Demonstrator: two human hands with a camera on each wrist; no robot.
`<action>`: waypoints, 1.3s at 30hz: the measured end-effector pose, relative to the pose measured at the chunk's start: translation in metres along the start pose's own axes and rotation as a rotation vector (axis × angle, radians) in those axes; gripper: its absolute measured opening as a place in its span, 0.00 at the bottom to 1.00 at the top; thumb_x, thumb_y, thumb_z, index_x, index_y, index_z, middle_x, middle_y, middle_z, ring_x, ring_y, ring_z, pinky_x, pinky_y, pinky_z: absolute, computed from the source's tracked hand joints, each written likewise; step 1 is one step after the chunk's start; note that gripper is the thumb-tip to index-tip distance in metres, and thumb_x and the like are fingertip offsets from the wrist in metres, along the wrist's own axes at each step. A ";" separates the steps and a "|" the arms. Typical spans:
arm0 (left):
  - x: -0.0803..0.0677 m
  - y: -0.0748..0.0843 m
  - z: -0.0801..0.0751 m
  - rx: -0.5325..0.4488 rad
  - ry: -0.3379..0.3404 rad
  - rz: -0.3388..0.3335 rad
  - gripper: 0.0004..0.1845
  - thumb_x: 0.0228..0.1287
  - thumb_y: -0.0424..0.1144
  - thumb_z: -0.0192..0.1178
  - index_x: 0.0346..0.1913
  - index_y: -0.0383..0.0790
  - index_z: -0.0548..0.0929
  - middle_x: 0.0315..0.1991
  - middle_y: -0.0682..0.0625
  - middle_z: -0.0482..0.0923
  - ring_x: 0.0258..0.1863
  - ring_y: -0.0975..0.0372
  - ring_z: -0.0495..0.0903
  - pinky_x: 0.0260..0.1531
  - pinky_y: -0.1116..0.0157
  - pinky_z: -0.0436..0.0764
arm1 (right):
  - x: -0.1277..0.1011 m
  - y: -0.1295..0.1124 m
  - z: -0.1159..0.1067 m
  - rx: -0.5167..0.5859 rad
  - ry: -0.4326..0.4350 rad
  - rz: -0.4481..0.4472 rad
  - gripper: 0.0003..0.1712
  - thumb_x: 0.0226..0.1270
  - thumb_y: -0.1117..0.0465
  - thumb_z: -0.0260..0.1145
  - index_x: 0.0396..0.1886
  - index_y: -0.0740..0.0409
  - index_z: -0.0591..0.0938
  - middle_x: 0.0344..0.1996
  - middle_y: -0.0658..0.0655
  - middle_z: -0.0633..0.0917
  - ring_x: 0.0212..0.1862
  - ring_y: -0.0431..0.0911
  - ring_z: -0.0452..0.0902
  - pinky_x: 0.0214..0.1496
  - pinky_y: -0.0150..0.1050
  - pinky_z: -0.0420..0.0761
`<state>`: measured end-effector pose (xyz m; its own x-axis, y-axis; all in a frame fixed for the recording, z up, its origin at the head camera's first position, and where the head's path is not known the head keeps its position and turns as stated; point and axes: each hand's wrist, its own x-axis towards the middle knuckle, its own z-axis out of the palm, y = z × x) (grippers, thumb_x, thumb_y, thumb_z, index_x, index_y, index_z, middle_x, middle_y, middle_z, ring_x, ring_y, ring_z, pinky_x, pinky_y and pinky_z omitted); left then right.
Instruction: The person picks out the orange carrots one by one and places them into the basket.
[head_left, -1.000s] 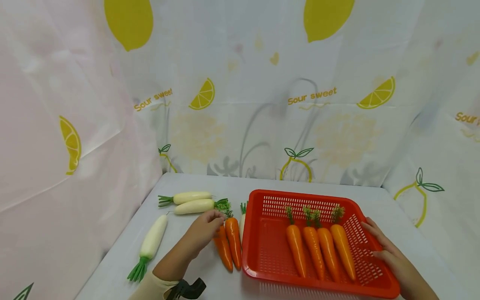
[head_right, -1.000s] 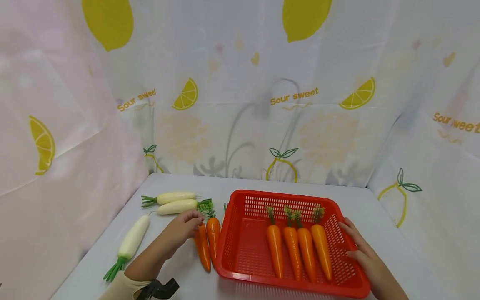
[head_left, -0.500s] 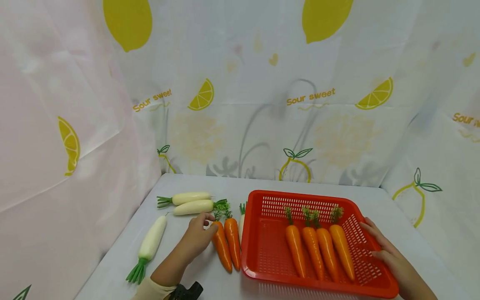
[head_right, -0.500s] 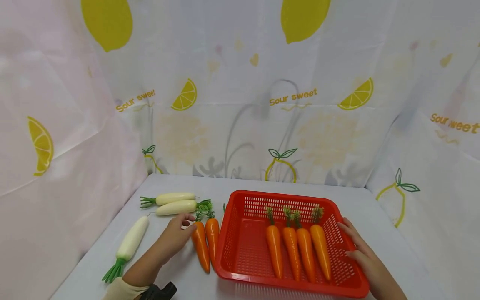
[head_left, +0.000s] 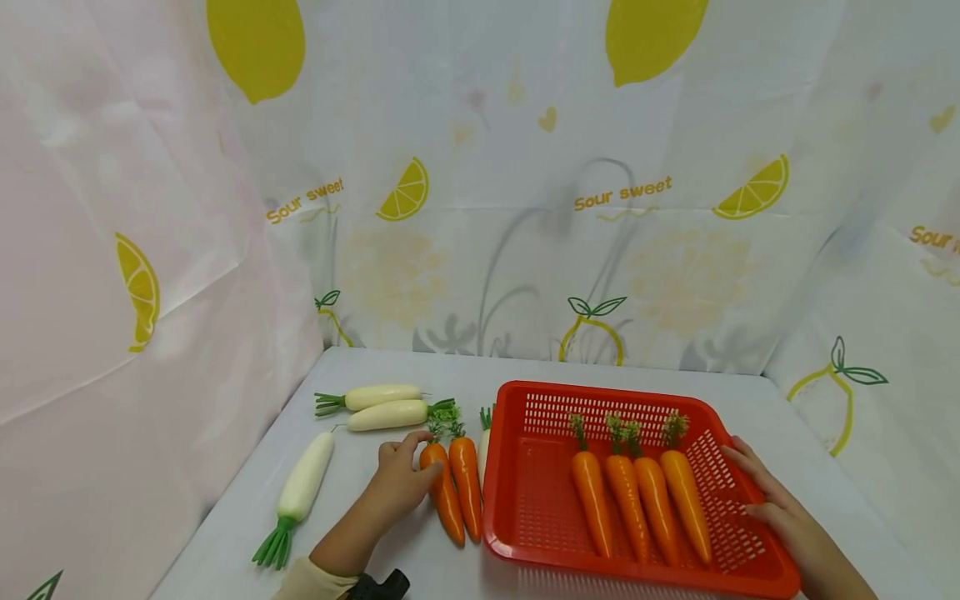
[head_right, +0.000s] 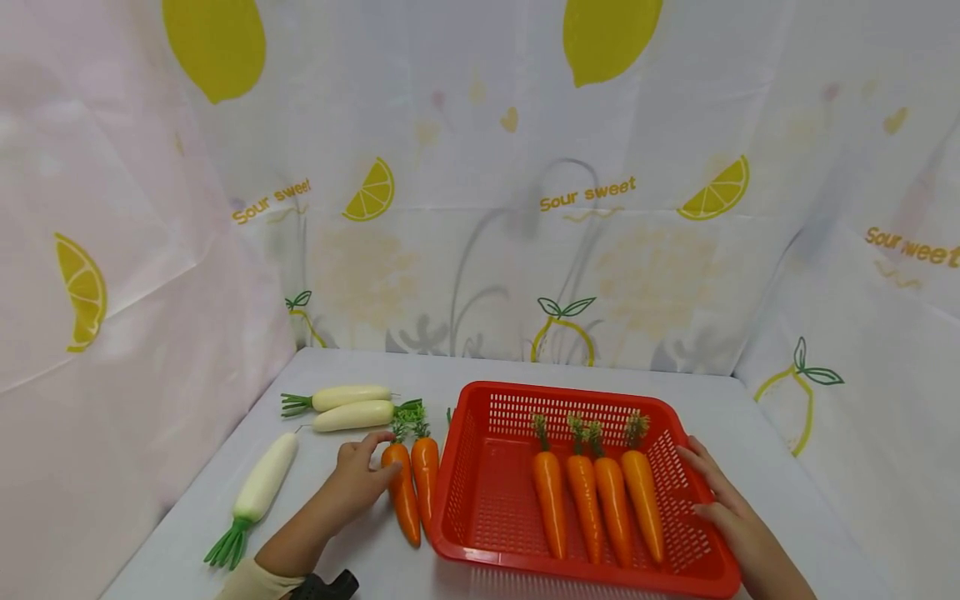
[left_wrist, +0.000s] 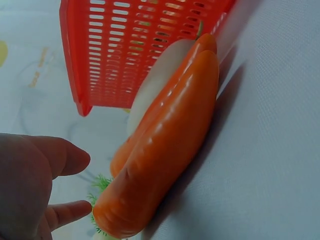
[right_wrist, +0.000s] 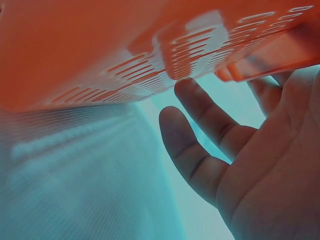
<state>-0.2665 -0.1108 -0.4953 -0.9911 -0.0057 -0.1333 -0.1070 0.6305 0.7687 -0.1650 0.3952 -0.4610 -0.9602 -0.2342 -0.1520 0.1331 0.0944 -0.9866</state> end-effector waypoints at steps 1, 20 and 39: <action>0.000 -0.001 0.001 0.000 -0.001 0.003 0.28 0.60 0.51 0.62 0.63 0.55 0.70 0.59 0.35 0.54 0.43 0.52 0.70 0.33 0.62 0.73 | 0.000 0.000 0.000 0.001 0.000 0.002 0.38 0.74 0.66 0.41 0.77 0.36 0.44 0.73 0.28 0.32 0.53 0.18 0.66 0.48 0.58 0.79; 0.005 -0.005 0.008 0.033 -0.023 0.069 0.35 0.52 0.52 0.70 0.65 0.57 0.71 0.61 0.35 0.60 0.51 0.49 0.73 0.42 0.54 0.79 | -0.001 0.001 -0.004 0.009 -0.048 -0.013 0.36 0.76 0.65 0.40 0.77 0.36 0.42 0.72 0.26 0.32 0.54 0.18 0.65 0.49 0.57 0.79; 0.007 -0.008 0.009 0.020 -0.038 0.123 0.34 0.52 0.44 0.69 0.64 0.49 0.71 0.62 0.41 0.68 0.55 0.53 0.71 0.50 0.50 0.75 | 0.002 0.003 -0.003 -0.013 -0.023 0.013 0.36 0.76 0.64 0.40 0.77 0.34 0.43 0.72 0.26 0.33 0.53 0.20 0.67 0.49 0.55 0.80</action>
<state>-0.2723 -0.1088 -0.5082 -0.9929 0.1017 -0.0623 0.0174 0.6398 0.7684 -0.1669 0.3980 -0.4639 -0.9526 -0.2548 -0.1662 0.1422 0.1099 -0.9837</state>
